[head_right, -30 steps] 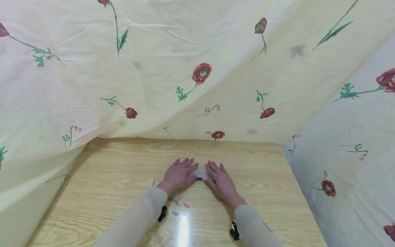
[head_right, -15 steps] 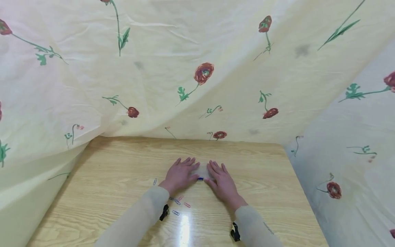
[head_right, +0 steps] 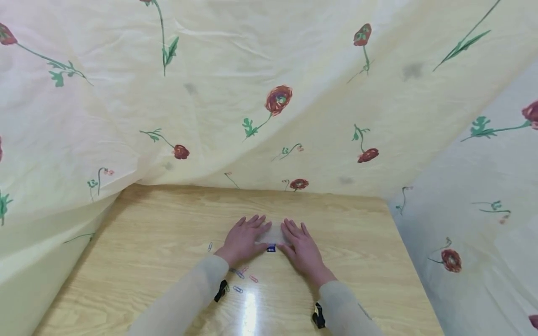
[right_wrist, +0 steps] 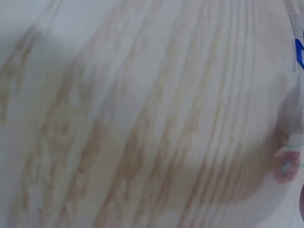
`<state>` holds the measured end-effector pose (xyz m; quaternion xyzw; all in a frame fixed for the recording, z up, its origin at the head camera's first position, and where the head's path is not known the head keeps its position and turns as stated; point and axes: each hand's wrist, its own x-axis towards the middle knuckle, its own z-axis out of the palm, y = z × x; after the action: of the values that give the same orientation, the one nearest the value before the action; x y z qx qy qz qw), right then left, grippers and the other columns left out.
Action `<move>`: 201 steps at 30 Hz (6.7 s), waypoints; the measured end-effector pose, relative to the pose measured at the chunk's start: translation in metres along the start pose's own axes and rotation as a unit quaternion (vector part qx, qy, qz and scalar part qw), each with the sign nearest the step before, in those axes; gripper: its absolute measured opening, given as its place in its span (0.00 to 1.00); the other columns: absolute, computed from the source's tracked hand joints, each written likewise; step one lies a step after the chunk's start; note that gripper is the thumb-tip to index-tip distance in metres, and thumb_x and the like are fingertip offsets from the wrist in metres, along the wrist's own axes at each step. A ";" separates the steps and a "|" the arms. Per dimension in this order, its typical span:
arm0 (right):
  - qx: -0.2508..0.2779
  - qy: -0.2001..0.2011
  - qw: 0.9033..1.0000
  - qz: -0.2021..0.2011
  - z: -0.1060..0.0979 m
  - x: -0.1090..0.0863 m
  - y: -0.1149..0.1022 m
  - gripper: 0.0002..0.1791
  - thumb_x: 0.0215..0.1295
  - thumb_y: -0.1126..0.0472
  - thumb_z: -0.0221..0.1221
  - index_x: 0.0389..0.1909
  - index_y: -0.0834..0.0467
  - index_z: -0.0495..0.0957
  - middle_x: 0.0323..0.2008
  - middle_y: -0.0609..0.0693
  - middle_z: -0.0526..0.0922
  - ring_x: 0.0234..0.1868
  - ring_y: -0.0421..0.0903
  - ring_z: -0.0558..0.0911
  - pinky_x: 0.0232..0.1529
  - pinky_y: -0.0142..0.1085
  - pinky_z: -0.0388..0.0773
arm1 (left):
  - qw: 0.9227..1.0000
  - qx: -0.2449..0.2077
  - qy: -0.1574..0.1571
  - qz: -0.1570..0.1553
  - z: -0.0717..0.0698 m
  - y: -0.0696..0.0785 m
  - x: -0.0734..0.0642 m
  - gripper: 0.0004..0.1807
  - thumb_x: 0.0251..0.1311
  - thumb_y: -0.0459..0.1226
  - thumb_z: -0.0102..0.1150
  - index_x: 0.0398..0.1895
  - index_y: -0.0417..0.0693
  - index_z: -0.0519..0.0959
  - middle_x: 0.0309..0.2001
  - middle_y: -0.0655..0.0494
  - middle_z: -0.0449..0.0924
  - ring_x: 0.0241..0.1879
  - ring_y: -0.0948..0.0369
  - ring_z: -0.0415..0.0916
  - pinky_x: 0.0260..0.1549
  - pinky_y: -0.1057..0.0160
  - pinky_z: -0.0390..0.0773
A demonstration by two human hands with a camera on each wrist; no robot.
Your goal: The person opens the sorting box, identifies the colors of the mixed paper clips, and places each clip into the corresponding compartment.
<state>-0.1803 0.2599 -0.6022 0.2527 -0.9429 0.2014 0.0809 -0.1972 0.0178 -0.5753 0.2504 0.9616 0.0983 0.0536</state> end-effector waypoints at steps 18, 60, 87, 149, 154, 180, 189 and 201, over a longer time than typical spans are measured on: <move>-0.016 0.019 1.000 -0.015 -0.001 -0.006 -0.002 0.37 0.71 0.52 0.69 0.75 0.65 0.71 0.76 0.62 0.69 0.77 0.61 0.69 0.80 0.62 0.55 | 0.997 0.053 0.026 0.039 0.008 -0.015 -0.014 0.42 0.77 0.64 0.49 0.87 0.62 0.54 0.86 0.58 0.49 0.85 0.57 0.47 0.83 0.49 0.44; 0.004 0.002 1.000 0.010 -0.015 -0.018 0.012 0.40 0.74 0.50 0.67 0.78 0.66 0.67 0.79 0.60 0.67 0.79 0.59 0.68 0.81 0.59 0.54 | 0.998 -0.046 0.030 0.001 -0.001 -0.037 -0.024 0.44 0.74 0.61 0.58 0.85 0.51 0.60 0.83 0.56 0.59 0.83 0.56 0.53 0.83 0.48 0.48; 0.005 -0.019 1.000 0.002 -0.023 -0.008 0.021 0.35 0.77 0.51 0.65 0.77 0.63 0.69 0.78 0.59 0.70 0.79 0.58 0.67 0.82 0.58 0.53 | 0.996 -0.076 0.043 -0.012 0.001 -0.040 -0.022 0.46 0.74 0.64 0.55 0.84 0.49 0.60 0.83 0.54 0.59 0.84 0.54 0.52 0.83 0.47 0.48; 0.013 0.109 0.993 -0.034 -0.031 0.038 0.024 0.22 0.75 0.64 0.63 0.66 0.68 0.79 0.66 0.65 0.80 0.68 0.64 0.79 0.75 0.62 0.65 | 0.988 -0.126 0.071 -0.047 0.007 -0.036 -0.017 0.40 0.78 0.58 0.55 0.84 0.48 0.61 0.83 0.52 0.59 0.84 0.51 0.52 0.82 0.43 0.49; 0.014 0.111 0.993 -0.027 -0.033 0.043 0.024 0.21 0.76 0.64 0.63 0.66 0.68 0.79 0.66 0.65 0.80 0.68 0.64 0.79 0.76 0.62 0.65 | 0.989 -0.122 0.075 -0.046 0.006 -0.035 -0.018 0.42 0.78 0.58 0.55 0.85 0.49 0.58 0.84 0.53 0.58 0.83 0.50 0.53 0.81 0.42 0.51; 0.025 0.097 0.994 0.034 -0.035 0.079 0.031 0.21 0.81 0.62 0.58 0.67 0.70 0.77 0.68 0.68 0.77 0.72 0.65 0.75 0.78 0.61 0.61 | 0.989 -0.098 0.097 -0.053 0.014 -0.035 -0.014 0.43 0.78 0.60 0.53 0.87 0.55 0.53 0.85 0.57 0.54 0.83 0.54 0.53 0.81 0.43 0.51; 0.020 0.085 0.996 0.031 -0.036 0.077 0.029 0.23 0.81 0.60 0.58 0.69 0.70 0.75 0.71 0.68 0.74 0.74 0.66 0.72 0.79 0.61 0.59 | 0.992 -0.080 0.079 -0.055 0.010 -0.036 -0.014 0.42 0.78 0.62 0.49 0.87 0.57 0.54 0.85 0.56 0.54 0.83 0.53 0.53 0.81 0.41 0.51; -0.056 0.043 0.997 -0.033 -0.042 0.041 0.030 0.37 0.74 0.55 0.67 0.75 0.71 0.68 0.76 0.67 0.68 0.77 0.66 0.68 0.78 0.63 0.59 | 0.993 -0.088 0.055 -0.050 0.000 -0.033 -0.015 0.41 0.79 0.60 0.51 0.86 0.54 0.57 0.85 0.53 0.54 0.83 0.51 0.52 0.81 0.39 0.48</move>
<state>-0.2283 0.2827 -0.5642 0.2695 -0.9395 0.1561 0.1425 -0.1999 -0.0183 -0.5813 0.1901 0.9622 0.1929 0.0270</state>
